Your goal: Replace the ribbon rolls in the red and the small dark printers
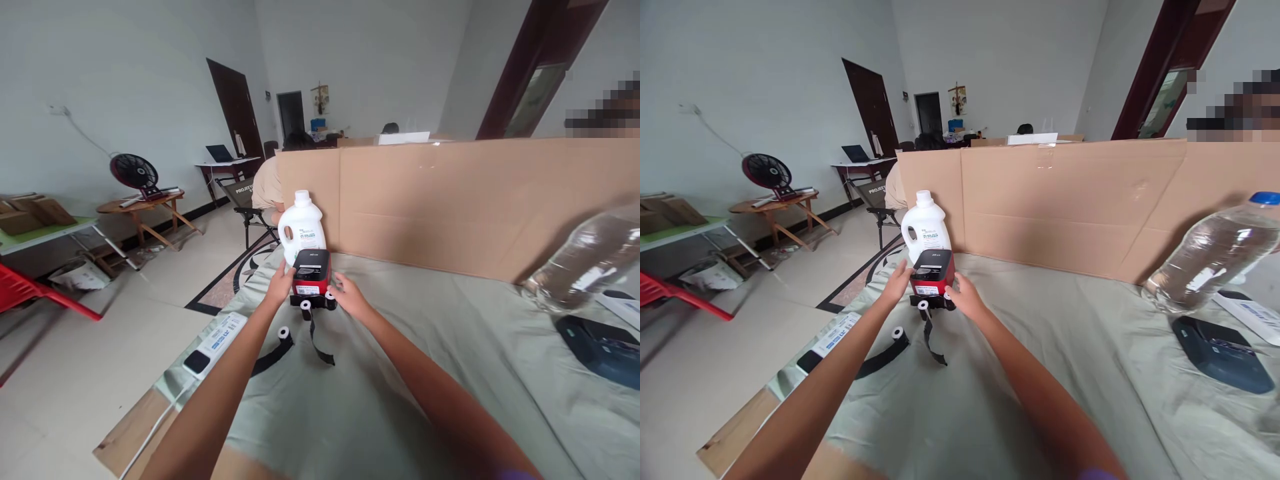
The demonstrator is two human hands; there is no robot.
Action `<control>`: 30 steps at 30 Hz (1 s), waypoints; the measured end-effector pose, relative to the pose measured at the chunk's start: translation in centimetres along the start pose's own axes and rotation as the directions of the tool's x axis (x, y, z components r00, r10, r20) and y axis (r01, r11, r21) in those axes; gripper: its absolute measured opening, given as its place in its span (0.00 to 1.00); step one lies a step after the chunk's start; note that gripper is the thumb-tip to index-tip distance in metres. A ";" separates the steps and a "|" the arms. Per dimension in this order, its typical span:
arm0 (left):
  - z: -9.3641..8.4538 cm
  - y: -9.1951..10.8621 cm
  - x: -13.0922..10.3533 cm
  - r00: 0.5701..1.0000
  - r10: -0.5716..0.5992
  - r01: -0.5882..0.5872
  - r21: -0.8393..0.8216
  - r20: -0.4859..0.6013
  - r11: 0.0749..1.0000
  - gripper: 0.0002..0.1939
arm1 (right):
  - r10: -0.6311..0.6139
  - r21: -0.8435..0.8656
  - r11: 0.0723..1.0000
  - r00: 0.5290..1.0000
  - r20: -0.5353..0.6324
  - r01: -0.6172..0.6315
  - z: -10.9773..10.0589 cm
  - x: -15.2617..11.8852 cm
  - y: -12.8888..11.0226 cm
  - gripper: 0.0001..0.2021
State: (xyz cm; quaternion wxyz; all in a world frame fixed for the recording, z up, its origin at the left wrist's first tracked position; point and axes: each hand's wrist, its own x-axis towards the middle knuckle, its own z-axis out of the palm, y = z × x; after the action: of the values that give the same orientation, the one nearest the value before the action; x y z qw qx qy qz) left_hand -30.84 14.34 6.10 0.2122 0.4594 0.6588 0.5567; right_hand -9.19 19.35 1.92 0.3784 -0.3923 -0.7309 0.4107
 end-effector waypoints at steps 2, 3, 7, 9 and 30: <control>-1.3 2.0 -2.7 0.997 0.082 -0.082 0.230 0.010 0.970 0.30 | 0.007 -0.061 0.998 0.999 -0.032 -0.009 -2.0 -3.2 0.3 0.21; -1.8 3.0 -4.4 0.991 0.104 -0.125 0.341 0.080 0.932 0.28 | -0.010 -0.086 0.996 0.999 -0.033 0.007 -3.3 -5.2 0.5 0.21; -1.2 5.5 -9.4 0.966 -0.136 -0.074 0.739 0.219 0.669 0.19 | 0.023 -0.183 0.983 0.999 -0.035 -0.029 -9.3 -14.4 2.0 0.20; 0.1 5.5 -10.0 0.964 -0.190 -0.046 0.824 0.184 0.565 0.23 | 0.053 -0.234 0.969 0.994 -0.097 -0.074 -12.3 -18.8 2.8 0.19; 1.3 6.1 -19.1 0.961 0.032 -0.275 0.924 0.276 0.267 0.34 | 0.017 -0.217 0.955 0.764 -0.645 -0.204 -23.0 -25.3 5.0 0.16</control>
State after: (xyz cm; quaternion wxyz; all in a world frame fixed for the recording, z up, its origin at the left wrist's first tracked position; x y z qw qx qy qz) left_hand -18.26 -1.31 6.91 -0.0942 0.6099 0.7866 0.0196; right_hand 22.53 5.77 0.22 0.5199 -0.5993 -0.5845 0.1701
